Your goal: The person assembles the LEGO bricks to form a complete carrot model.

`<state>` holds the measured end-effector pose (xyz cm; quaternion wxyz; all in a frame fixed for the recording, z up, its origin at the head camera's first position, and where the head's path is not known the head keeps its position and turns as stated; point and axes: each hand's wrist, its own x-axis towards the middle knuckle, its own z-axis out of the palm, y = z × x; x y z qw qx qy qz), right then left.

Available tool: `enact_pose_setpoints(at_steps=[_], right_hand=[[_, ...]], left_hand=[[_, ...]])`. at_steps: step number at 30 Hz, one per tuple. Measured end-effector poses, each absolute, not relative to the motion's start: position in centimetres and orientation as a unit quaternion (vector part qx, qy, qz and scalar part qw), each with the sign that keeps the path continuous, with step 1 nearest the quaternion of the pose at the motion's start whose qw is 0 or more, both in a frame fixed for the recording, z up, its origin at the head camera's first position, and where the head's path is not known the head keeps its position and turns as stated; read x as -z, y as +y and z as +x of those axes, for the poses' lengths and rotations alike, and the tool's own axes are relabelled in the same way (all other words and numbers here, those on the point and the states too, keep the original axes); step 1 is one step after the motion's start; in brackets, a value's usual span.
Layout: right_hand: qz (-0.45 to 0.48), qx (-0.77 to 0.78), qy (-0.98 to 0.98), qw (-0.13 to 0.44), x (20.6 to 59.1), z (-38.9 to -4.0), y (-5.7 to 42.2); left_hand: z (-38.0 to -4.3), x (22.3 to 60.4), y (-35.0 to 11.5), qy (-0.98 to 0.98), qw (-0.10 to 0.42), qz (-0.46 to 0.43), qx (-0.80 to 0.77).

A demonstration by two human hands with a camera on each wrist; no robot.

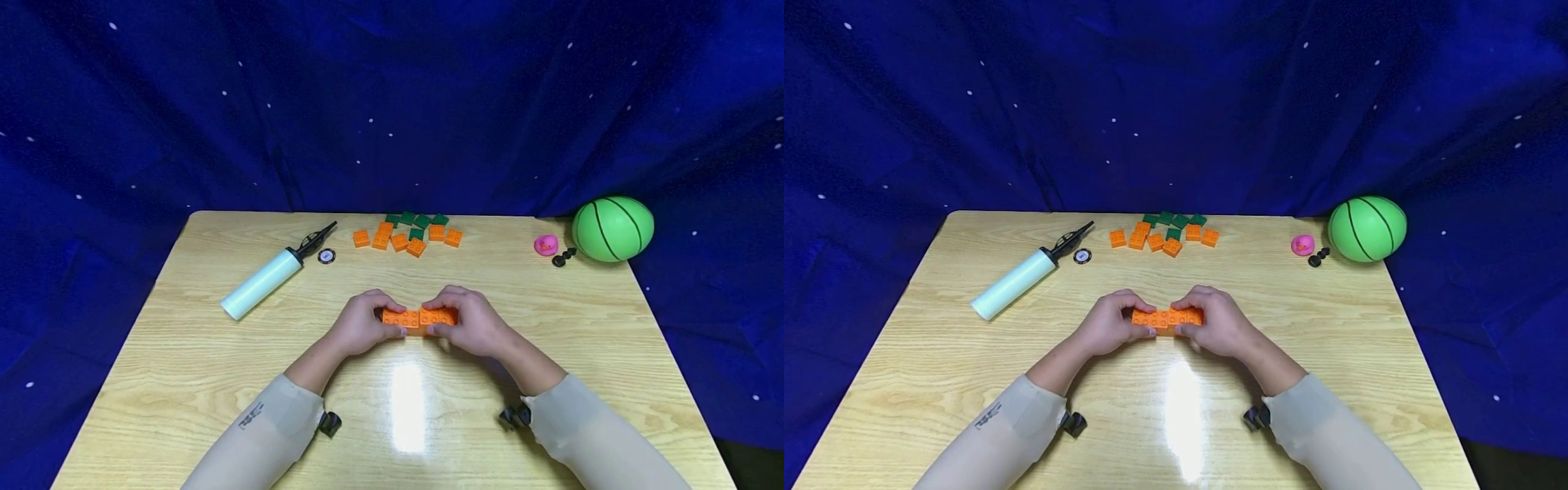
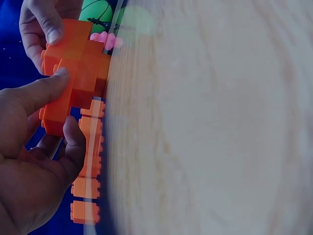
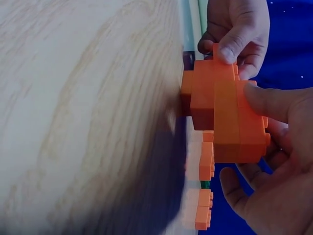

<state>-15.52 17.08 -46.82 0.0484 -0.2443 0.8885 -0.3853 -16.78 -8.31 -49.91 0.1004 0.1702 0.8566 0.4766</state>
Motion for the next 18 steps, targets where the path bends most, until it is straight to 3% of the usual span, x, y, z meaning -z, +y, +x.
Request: enact_pose_setpoints(at_steps=[18], right_hand=[[-0.218, 0.402, 0.887, 0.061, 47.46, -15.51, 17.23]], left_hand=[[-16.87, 49.93, -8.42, 0.858, 0.111, 0.174, -0.471]])
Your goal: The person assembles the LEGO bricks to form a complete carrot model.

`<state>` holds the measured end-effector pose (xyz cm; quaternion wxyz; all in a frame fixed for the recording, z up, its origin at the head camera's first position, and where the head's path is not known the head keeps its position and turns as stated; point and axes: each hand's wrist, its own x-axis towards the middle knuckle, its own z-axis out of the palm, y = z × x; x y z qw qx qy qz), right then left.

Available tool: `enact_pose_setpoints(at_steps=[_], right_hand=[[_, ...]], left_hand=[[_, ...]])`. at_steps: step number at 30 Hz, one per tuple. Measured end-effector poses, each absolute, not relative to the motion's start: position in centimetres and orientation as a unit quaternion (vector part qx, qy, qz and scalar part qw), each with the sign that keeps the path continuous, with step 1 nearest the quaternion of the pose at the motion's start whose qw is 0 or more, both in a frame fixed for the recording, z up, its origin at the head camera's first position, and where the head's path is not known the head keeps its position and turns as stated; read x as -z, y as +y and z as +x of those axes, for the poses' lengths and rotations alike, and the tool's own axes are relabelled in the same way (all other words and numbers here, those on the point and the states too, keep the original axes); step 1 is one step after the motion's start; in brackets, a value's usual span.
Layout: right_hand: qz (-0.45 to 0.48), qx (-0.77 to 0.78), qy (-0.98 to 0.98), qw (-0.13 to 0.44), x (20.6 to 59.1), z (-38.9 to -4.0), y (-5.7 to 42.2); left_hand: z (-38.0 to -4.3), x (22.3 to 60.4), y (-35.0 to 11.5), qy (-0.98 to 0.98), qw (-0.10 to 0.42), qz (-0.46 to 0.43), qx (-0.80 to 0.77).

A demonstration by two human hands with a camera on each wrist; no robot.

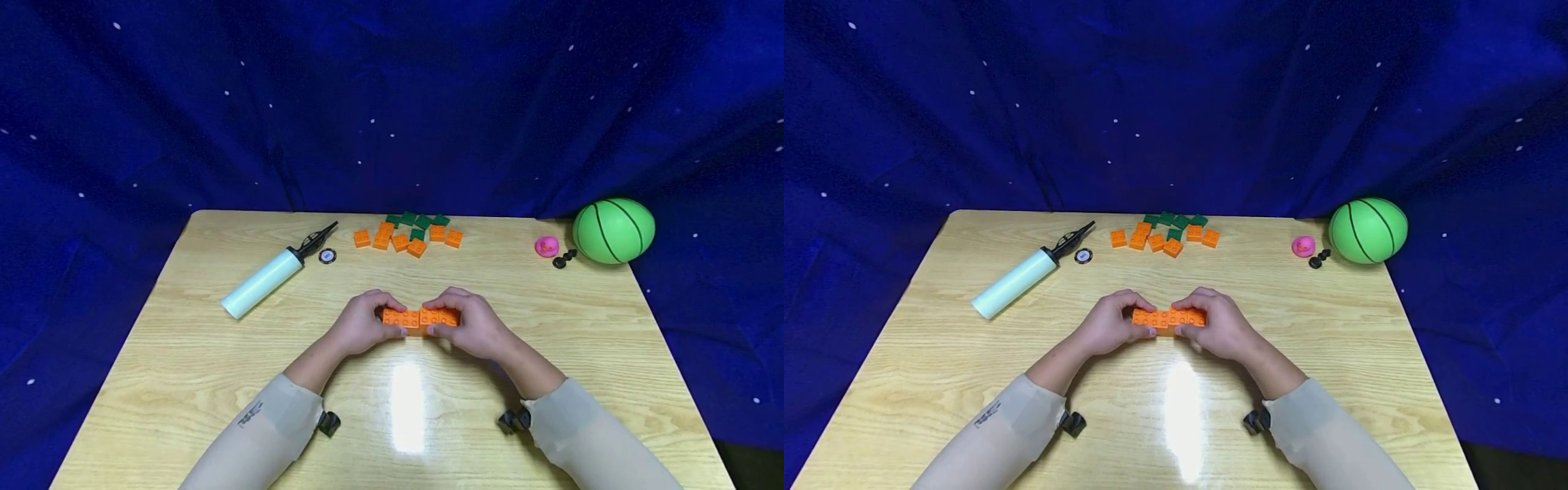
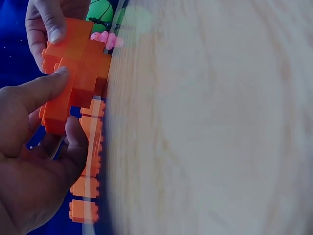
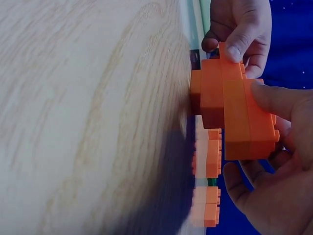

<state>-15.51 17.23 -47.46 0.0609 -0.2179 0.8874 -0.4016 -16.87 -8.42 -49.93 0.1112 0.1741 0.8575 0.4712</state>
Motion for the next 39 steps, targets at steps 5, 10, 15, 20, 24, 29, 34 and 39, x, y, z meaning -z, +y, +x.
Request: enact_pose_setpoints(at_steps=[5, 10, 15, 20, 24, 29, 34, 39], right_hand=[[-0.213, 0.426, 0.877, 0.067, 47.9, -15.5, 17.4], [-0.197, 0.463, 0.860, 0.087, 48.7, -15.5, 17.6], [-0.194, 0.468, 0.857, 0.090, 48.8, -15.5, 17.7], [-0.206, 0.448, 0.866, 0.083, 48.5, -15.7, 17.7], [-0.213, 0.440, 0.869, 0.080, 48.4, -15.7, 17.8], [-0.228, 0.438, 0.867, 0.067, 48.3, -15.8, 17.9], [-0.236, 0.437, 0.866, 0.061, 48.4, -15.7, 17.9], [-0.244, 0.433, 0.866, 0.050, 48.4, -15.7, 17.9]], left_hand=[[-17.0, 50.1, -8.7, 0.855, 0.125, 0.179, -0.471], [-17.1, 50.0, -8.7, 0.850, 0.134, 0.186, -0.474], [-17.1, 50.0, -8.7, 0.852, 0.133, 0.189, -0.470], [-17.0, 50.0, -8.7, 0.854, 0.127, 0.194, -0.466], [-17.0, 50.1, -8.7, 0.856, 0.123, 0.196, -0.463], [-17.1, 50.2, -8.7, 0.853, 0.116, 0.208, -0.465], [-17.4, 50.2, -9.2, 0.848, 0.123, 0.225, -0.463], [-17.9, 50.1, -10.1, 0.834, 0.150, 0.219, -0.484]])
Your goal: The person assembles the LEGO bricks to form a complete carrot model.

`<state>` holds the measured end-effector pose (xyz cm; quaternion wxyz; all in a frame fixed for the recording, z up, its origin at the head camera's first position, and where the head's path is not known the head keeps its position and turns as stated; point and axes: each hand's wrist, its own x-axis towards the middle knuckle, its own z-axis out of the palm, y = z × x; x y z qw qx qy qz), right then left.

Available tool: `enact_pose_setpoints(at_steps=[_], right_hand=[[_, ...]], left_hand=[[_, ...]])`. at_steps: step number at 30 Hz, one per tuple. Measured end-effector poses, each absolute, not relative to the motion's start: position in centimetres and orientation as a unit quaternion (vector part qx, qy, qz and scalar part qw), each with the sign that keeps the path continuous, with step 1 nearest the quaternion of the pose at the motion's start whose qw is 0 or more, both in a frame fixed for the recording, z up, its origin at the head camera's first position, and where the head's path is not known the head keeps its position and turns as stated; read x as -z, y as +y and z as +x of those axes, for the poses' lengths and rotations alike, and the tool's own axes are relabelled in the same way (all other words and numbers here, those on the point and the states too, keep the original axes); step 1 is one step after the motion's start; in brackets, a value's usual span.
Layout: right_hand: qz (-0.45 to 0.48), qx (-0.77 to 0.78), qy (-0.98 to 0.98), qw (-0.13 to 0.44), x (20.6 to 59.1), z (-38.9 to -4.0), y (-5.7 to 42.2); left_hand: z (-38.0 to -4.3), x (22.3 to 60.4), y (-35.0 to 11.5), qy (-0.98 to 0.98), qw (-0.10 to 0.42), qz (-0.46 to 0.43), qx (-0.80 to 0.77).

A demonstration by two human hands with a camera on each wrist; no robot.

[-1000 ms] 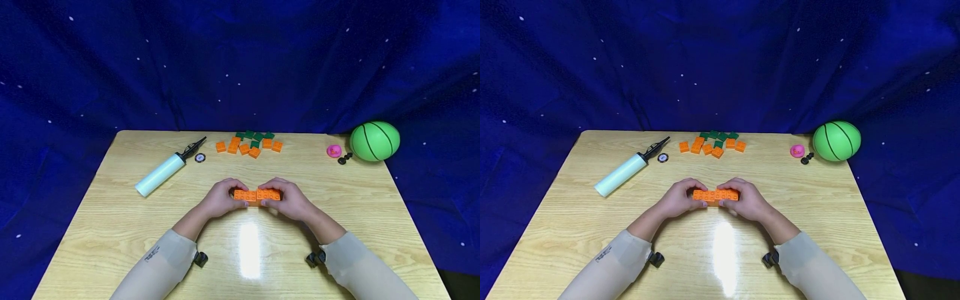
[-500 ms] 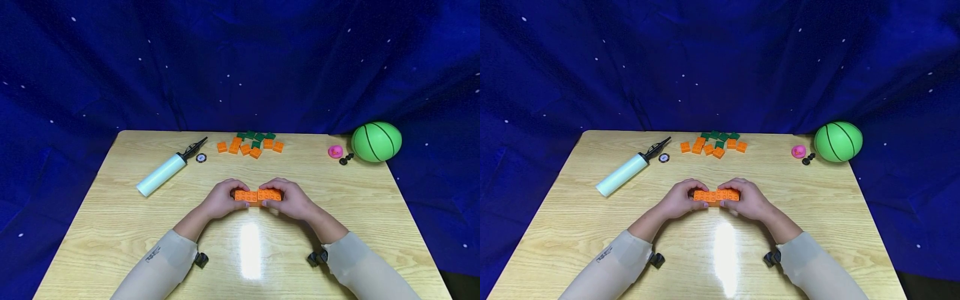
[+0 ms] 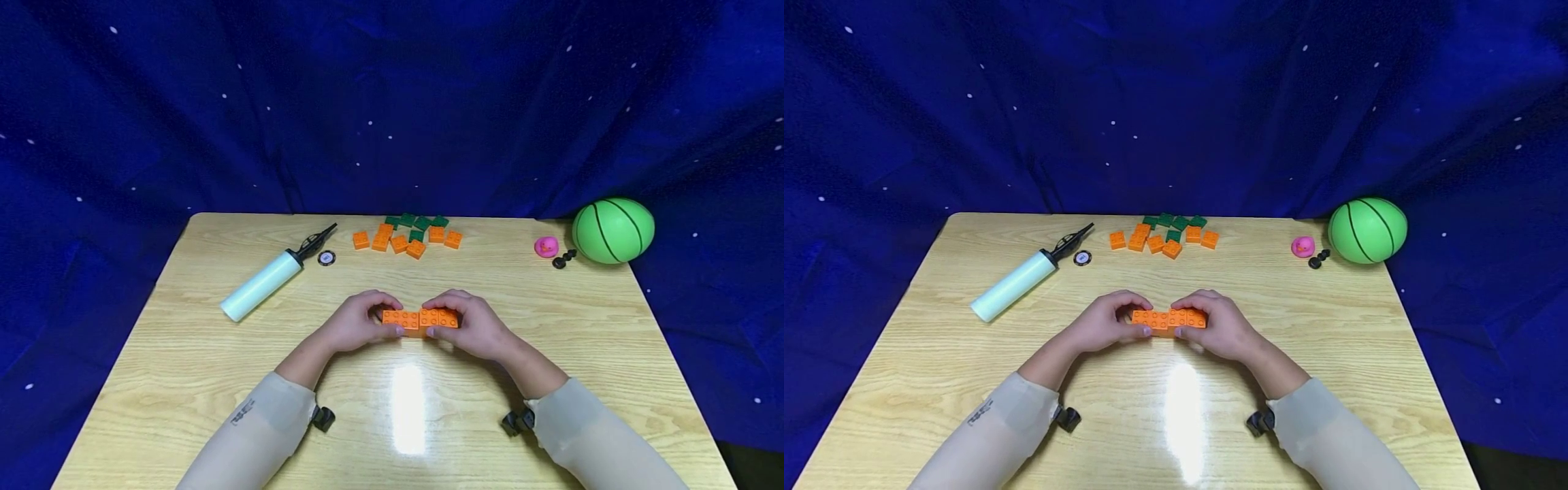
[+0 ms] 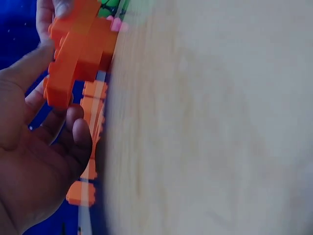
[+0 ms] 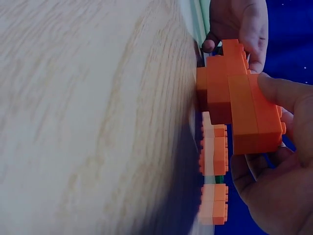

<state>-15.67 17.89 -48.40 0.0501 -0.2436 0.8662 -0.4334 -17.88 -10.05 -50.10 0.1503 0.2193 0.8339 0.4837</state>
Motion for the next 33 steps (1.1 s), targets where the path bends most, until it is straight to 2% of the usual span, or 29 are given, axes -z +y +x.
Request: enact_pose_setpoints(at_steps=[4, 7, 17, 33], right_hand=[[-0.249, 0.429, 0.867, 0.039, 48.6, -15.7, 17.8], [-0.253, 0.425, 0.868, 0.033, 48.7, -15.7, 17.8], [-0.249, 0.421, 0.871, 0.036, 48.4, -15.6, 17.8], [-0.255, 0.419, 0.871, 0.024, 48.4, -15.6, 17.8]], left_hand=[[-18.5, 50.2, -10.8, 0.811, 0.175, 0.183, -0.527], [-19.2, 50.1, -11.2, 0.805, 0.168, 0.159, -0.547], [-21.9, 49.5, -11.5, 0.838, 0.069, 0.118, -0.528], [-25.4, 48.6, -11.1, 0.897, -0.022, 0.084, -0.433]])
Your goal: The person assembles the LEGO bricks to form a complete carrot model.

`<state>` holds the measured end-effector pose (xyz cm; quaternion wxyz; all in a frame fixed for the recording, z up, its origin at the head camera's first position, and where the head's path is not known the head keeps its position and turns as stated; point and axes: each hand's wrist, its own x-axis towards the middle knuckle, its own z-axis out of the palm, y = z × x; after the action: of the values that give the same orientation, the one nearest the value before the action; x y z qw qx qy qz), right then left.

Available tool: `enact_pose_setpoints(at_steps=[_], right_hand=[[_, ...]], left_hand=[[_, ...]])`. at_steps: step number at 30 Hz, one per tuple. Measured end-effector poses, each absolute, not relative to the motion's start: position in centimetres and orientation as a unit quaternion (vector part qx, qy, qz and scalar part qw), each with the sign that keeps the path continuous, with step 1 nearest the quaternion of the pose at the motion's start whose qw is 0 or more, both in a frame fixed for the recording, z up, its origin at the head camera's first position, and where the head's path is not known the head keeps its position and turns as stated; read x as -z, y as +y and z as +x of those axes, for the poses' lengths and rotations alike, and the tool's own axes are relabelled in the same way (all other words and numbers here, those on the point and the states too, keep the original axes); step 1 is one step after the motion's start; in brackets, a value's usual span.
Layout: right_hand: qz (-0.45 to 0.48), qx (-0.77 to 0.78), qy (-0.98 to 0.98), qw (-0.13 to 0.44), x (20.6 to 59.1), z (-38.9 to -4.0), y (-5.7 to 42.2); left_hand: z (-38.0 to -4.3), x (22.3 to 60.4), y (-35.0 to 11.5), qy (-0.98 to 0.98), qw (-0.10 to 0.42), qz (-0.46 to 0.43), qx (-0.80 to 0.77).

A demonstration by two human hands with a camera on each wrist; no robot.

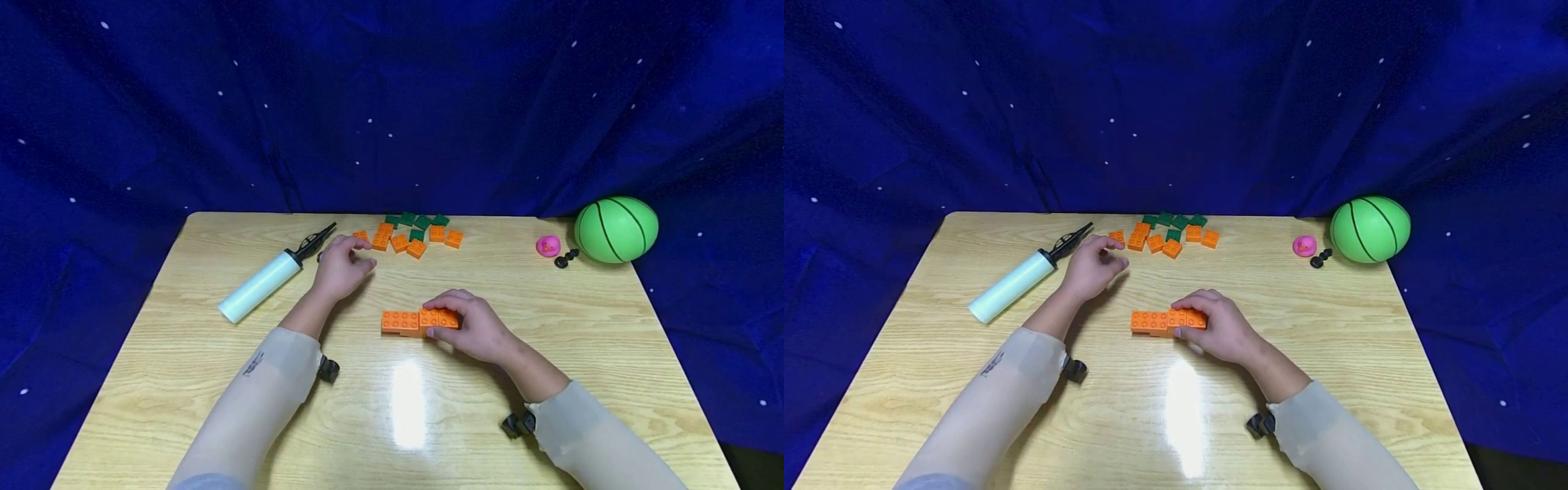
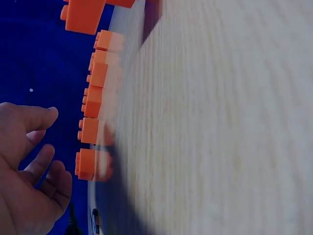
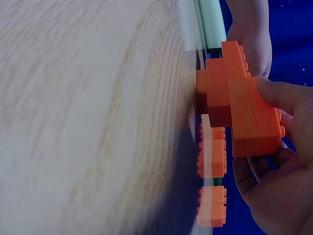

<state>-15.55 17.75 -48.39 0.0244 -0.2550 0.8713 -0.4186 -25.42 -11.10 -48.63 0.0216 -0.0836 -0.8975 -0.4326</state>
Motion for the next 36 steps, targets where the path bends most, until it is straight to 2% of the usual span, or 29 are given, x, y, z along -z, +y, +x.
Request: enact_pose_setpoints(at_steps=[11, 30, 36], right_hand=[[-0.260, 0.417, 0.871, 0.026, 48.2, -15.5, 18.0], [-0.271, 0.415, 0.868, 0.023, 48.4, -15.7, 18.1], [-0.272, 0.417, 0.867, 0.021, 48.6, -15.7, 18.1]], left_hand=[[-27.8, 49.4, -11.1, -0.914, 0.036, -0.062, 0.399], [-30.2, 50.1, -11.8, -0.922, -0.011, -0.031, 0.386], [-30.3, 50.4, -11.7, -0.922, -0.011, -0.013, 0.387]])
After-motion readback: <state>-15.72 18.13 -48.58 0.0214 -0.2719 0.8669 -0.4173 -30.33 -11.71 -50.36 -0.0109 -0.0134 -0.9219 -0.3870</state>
